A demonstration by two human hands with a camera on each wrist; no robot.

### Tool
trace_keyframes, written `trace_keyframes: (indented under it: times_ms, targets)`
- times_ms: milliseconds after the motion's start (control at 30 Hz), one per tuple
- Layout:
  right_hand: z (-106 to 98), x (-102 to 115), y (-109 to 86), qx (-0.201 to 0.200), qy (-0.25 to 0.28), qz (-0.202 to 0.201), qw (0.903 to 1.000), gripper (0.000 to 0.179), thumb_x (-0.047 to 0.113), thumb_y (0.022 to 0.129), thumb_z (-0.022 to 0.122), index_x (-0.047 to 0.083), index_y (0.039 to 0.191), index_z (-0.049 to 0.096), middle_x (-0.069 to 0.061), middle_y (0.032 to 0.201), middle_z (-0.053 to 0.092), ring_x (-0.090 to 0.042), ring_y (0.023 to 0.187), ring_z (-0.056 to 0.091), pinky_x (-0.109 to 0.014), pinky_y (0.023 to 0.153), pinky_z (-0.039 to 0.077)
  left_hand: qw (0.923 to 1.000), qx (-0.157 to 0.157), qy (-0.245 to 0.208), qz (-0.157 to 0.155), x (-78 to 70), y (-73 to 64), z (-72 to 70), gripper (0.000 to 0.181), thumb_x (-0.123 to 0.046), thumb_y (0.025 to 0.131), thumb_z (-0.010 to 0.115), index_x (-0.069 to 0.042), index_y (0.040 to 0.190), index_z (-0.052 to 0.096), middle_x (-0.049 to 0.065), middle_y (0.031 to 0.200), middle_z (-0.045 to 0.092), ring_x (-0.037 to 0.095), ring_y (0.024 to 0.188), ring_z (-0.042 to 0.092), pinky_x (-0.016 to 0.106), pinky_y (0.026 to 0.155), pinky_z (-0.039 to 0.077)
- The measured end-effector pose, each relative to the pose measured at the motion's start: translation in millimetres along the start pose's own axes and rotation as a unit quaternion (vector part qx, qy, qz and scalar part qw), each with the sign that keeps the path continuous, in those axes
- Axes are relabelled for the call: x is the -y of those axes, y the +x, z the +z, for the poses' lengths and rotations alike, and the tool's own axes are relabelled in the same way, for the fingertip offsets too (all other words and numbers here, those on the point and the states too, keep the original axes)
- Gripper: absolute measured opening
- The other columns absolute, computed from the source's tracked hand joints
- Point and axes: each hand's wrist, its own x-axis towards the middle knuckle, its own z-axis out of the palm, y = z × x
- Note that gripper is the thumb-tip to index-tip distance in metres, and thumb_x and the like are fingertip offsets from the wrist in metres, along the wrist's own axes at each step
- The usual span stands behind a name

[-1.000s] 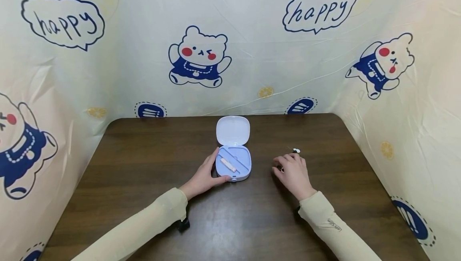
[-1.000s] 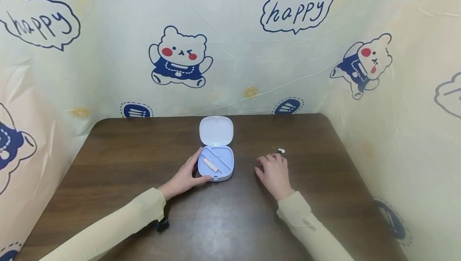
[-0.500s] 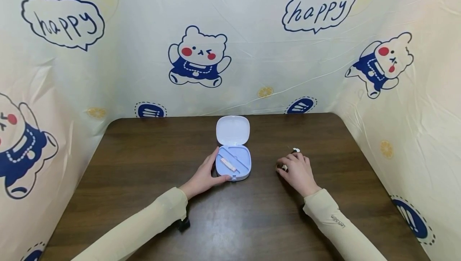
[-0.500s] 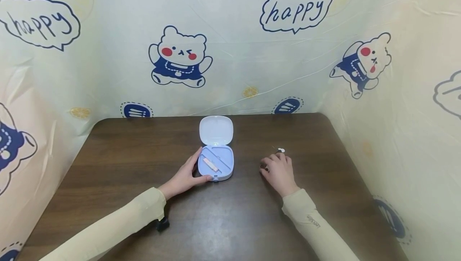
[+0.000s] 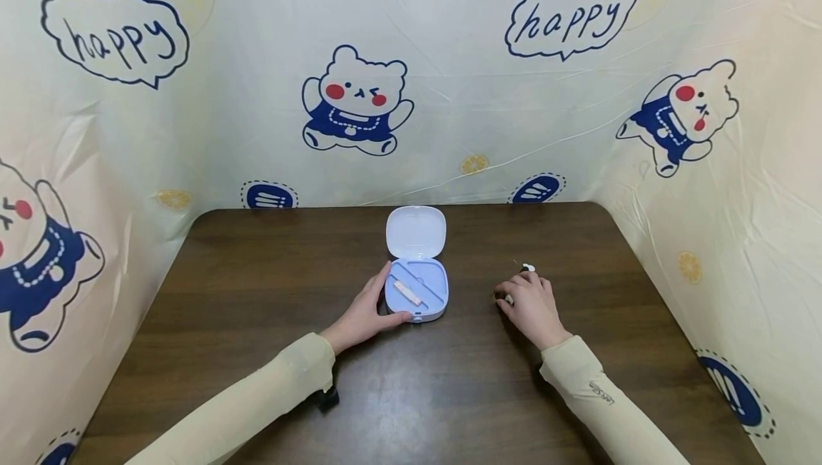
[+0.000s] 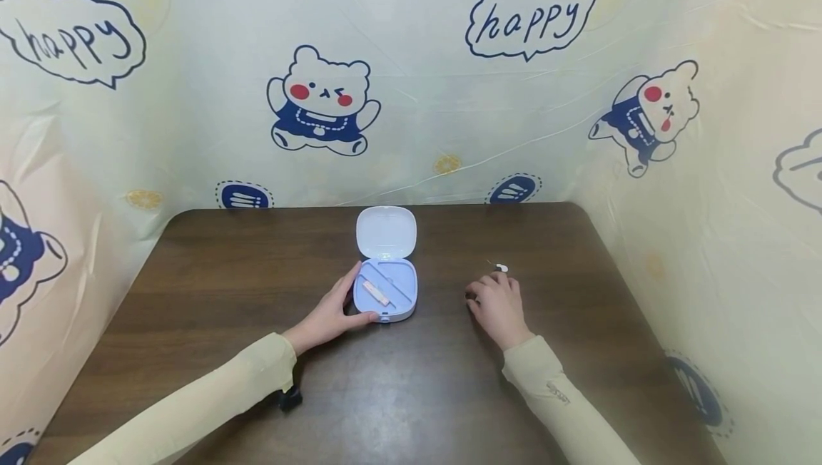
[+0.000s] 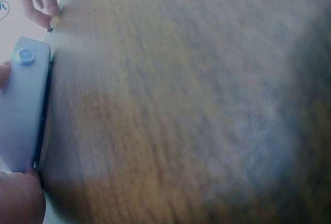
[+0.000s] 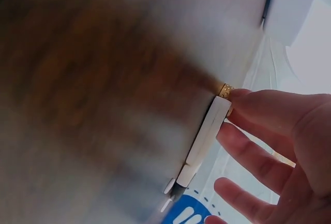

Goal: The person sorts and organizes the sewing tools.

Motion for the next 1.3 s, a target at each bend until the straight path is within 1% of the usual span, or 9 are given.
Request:
trace_keyframes:
  times_ms: [167, 400, 533, 900, 1167, 1300]
  targets:
    - [1.3, -0.1, 0.5, 0.007, 0.007, 0.000, 1.0000, 0.018, 0.010, 0.084, 0.087, 0.010, 0.101, 0.080, -0.007, 0.102, 0.077, -0.039, 0.113, 0.060, -0.062, 0.094, 0.043, 1.0000, 0.003, -0.001, 0.001, 0.2, 0.2, -0.1, 0.112, -0.044, 0.090, 0.082, -0.014, 0.169, 0.008, 0.017, 0.172, 0.015, 0.034, 0.158, 0.018, 0.056, 0.125, 0.025]
    - [0.8, 0.9, 0.8, 0.010, 0.018, -0.001, 0.9998, 0.017, 0.009, 0.083, 0.087, 0.010, 0.099, 0.080, -0.007, 0.100, 0.078, -0.039, 0.114, 0.060, -0.063, 0.096, 0.043, 1.0000, 0.007, 0.002, -0.006, -1.7, -0.6, -1.0, 0.114, -0.045, 0.089, 0.082, -0.016, 0.169, 0.006, 0.015, 0.173, 0.015, 0.031, 0.158, 0.018, 0.054, 0.125, 0.024]
    - [-0.1, 3.1, 1.1, 0.011, 0.021, -0.001, 0.9997, 0.016, 0.009, 0.084, 0.087, 0.010, 0.098, 0.080, -0.006, 0.099, 0.078, -0.039, 0.115, 0.061, -0.063, 0.097, 0.042, 0.9999, 0.007, 0.005, -0.008, -0.9, -0.5, -0.9, 0.115, -0.046, 0.089, 0.083, -0.016, 0.169, 0.007, 0.015, 0.173, 0.015, 0.032, 0.158, 0.018, 0.055, 0.125, 0.025]
    - [-4.8, 17.1, 2.5, 0.004, 0.039, -0.002, 0.9992, 0.014, 0.009, 0.084, 0.086, 0.010, 0.097, 0.081, -0.005, 0.100, 0.078, -0.037, 0.113, 0.061, -0.061, 0.096, 0.042, 0.9999, 0.004, 0.008, -0.007, 3.3, 0.6, -1.0, 0.116, -0.049, 0.087, 0.083, -0.017, 0.169, 0.007, 0.014, 0.173, 0.014, 0.032, 0.158, 0.017, 0.056, 0.125, 0.023]
    - [-4.8, 23.6, 5.3, -0.018, 0.039, -0.019, 0.9989, 0.012, 0.009, 0.085, 0.086, 0.010, 0.096, 0.082, -0.004, 0.097, 0.077, -0.036, 0.110, 0.061, -0.060, 0.095, 0.043, 1.0000, 0.005, 0.004, -0.004, 3.1, 1.0, -1.2, 0.116, -0.048, 0.088, 0.083, -0.016, 0.169, 0.007, 0.014, 0.173, 0.014, 0.031, 0.158, 0.017, 0.055, 0.126, 0.023]
    - [-3.9, 27.0, 6.3, -0.020, 0.045, -0.024, 0.9985, 0.011, 0.010, 0.085, 0.086, 0.011, 0.096, 0.082, -0.003, 0.096, 0.077, -0.035, 0.109, 0.061, -0.059, 0.094, 0.043, 1.0000, 0.006, 0.003, -0.006, 2.1, 0.7, -1.6, 0.116, -0.047, 0.088, 0.083, -0.016, 0.169, 0.007, 0.014, 0.173, 0.014, 0.032, 0.158, 0.017, 0.055, 0.125, 0.023]
